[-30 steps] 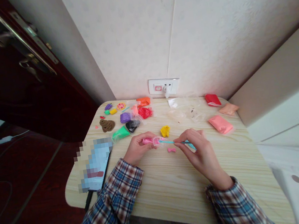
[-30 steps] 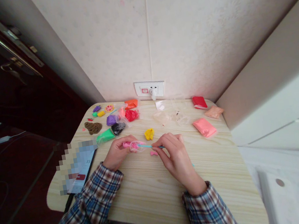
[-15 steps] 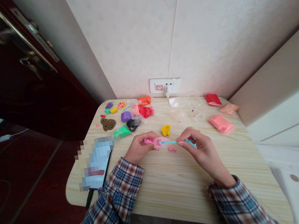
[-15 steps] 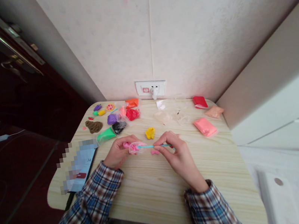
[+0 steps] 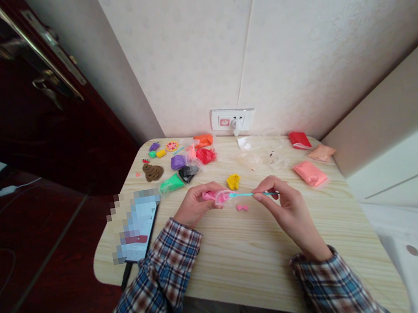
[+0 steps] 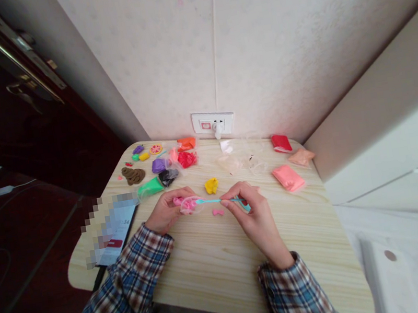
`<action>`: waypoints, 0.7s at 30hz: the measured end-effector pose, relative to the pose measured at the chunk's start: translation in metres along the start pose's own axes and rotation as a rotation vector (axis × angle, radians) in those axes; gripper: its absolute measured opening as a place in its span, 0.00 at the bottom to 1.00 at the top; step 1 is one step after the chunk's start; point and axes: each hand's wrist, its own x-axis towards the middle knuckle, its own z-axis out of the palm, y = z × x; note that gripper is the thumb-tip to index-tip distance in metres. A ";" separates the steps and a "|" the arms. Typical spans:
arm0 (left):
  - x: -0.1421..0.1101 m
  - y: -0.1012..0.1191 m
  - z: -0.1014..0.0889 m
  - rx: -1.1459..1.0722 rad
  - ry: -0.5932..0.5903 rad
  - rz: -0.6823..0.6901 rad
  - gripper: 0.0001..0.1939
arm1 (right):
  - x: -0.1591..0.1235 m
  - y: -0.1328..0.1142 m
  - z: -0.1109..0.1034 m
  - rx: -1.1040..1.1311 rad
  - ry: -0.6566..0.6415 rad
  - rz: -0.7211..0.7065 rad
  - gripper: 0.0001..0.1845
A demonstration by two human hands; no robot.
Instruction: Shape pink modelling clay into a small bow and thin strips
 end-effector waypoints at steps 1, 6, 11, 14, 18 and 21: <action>0.000 -0.001 -0.001 0.003 -0.002 0.003 0.14 | 0.000 0.000 -0.001 -0.020 0.007 -0.018 0.09; 0.000 -0.005 -0.004 0.030 -0.008 0.019 0.12 | -0.001 0.000 -0.002 -0.117 0.003 -0.149 0.05; 0.001 -0.006 -0.006 0.061 -0.019 0.052 0.11 | -0.003 -0.003 -0.002 -0.287 0.008 -0.305 0.02; 0.001 -0.006 -0.007 0.082 -0.026 0.065 0.10 | -0.004 -0.004 0.000 -0.392 0.024 -0.371 0.03; 0.001 -0.006 -0.008 0.100 -0.043 0.068 0.10 | -0.004 -0.004 0.003 -0.421 0.001 -0.397 0.03; 0.001 -0.008 -0.008 0.103 -0.057 0.066 0.10 | -0.003 -0.004 0.005 -0.402 -0.039 -0.383 0.03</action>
